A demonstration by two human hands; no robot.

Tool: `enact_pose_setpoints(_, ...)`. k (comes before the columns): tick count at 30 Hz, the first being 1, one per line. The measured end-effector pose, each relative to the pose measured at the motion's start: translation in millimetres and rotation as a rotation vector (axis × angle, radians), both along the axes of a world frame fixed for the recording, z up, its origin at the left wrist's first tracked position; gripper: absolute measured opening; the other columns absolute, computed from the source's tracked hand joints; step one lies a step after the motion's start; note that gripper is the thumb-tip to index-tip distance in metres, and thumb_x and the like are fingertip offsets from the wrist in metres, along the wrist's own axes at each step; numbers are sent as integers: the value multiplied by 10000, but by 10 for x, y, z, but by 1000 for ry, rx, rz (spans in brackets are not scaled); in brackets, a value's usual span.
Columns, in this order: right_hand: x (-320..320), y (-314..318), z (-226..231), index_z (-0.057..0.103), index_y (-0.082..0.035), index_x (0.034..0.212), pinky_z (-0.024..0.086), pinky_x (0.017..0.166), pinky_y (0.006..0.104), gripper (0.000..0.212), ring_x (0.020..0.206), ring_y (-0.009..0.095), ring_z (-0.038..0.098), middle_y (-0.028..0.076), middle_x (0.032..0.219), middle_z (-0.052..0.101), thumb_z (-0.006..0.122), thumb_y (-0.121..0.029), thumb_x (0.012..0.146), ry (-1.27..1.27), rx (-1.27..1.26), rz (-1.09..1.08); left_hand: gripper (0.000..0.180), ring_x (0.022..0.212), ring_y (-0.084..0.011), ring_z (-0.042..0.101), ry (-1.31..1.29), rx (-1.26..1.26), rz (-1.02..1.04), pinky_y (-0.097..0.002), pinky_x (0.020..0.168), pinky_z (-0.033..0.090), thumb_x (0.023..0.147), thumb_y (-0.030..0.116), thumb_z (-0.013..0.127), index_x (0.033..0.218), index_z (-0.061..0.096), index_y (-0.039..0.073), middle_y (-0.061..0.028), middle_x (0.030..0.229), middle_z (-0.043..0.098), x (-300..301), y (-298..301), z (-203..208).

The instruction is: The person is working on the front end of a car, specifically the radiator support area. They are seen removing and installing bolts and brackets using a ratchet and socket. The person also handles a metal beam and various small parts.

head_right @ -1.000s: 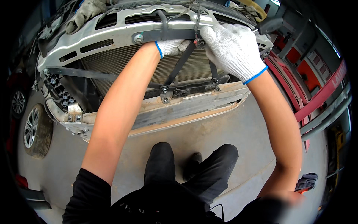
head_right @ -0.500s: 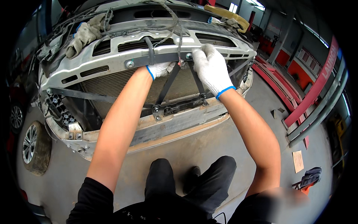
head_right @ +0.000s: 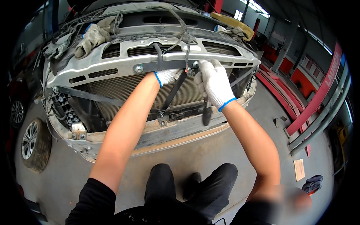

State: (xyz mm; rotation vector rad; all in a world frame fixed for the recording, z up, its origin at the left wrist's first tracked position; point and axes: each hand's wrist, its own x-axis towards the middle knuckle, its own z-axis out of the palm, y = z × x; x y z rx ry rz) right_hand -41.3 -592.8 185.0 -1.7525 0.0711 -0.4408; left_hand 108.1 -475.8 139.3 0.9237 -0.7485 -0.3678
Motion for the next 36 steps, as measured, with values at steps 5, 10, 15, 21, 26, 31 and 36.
enact_pose_setpoints(5,-51,-182,436,575,-119,887,516,569,388,162,691,235,657,38,696,595,668,-191,776,-876,-2139,-125,113,529,-95,503,-11,83,9,-218,422,350,959,130,572,858,604,90,-18,688,578,17,13,67)
enact_pose_setpoints(10,44,-29,12,559,-86,960,424,428,336,175,448,188,518,77,643,591,577,-259,939,-377,-662,-221,150,537,-124,539,117,-70,-30,-229,426,445,995,166,520,921,593,58,-49,704,586,-91,-115,60)
enact_pose_setpoints(15,100,-102,69,552,-111,1002,430,443,359,132,479,215,532,47,677,584,570,-212,919,-569,-1448,-167,152,570,-125,572,28,-40,-46,-232,482,490,994,158,524,933,610,48,-59,736,610,29,-22,43)
enact_pose_setpoints(21,-111,-49,242,578,-83,899,494,617,418,101,727,296,629,104,807,572,644,-121,833,-727,-1729,-173,134,874,-112,587,-63,-263,-115,-271,709,505,960,165,578,1074,614,105,-29,960,638,-95,-220,36)
enact_pose_setpoints(26,-72,-41,12,619,-44,977,478,575,258,120,668,114,608,79,795,637,604,-156,938,-379,-530,-188,186,874,-135,604,-170,-289,-12,-306,655,534,986,135,534,1167,575,118,-47,1014,624,-14,5,16)
enact_pose_setpoints(31,-461,8,107,608,-33,1027,412,479,176,183,543,49,543,35,767,628,659,-174,922,-384,-52,-134,191,815,-123,606,127,-334,-86,-293,614,521,988,212,552,1142,591,105,-49,984,644,-334,-188,140)
enact_pose_setpoints(36,-317,127,-6,570,17,1088,385,455,200,275,516,59,508,13,666,579,691,-112,878,-193,-127,-20,124,640,-122,609,30,37,-101,-258,503,454,957,164,606,919,680,72,-58,781,672,36,134,-69)
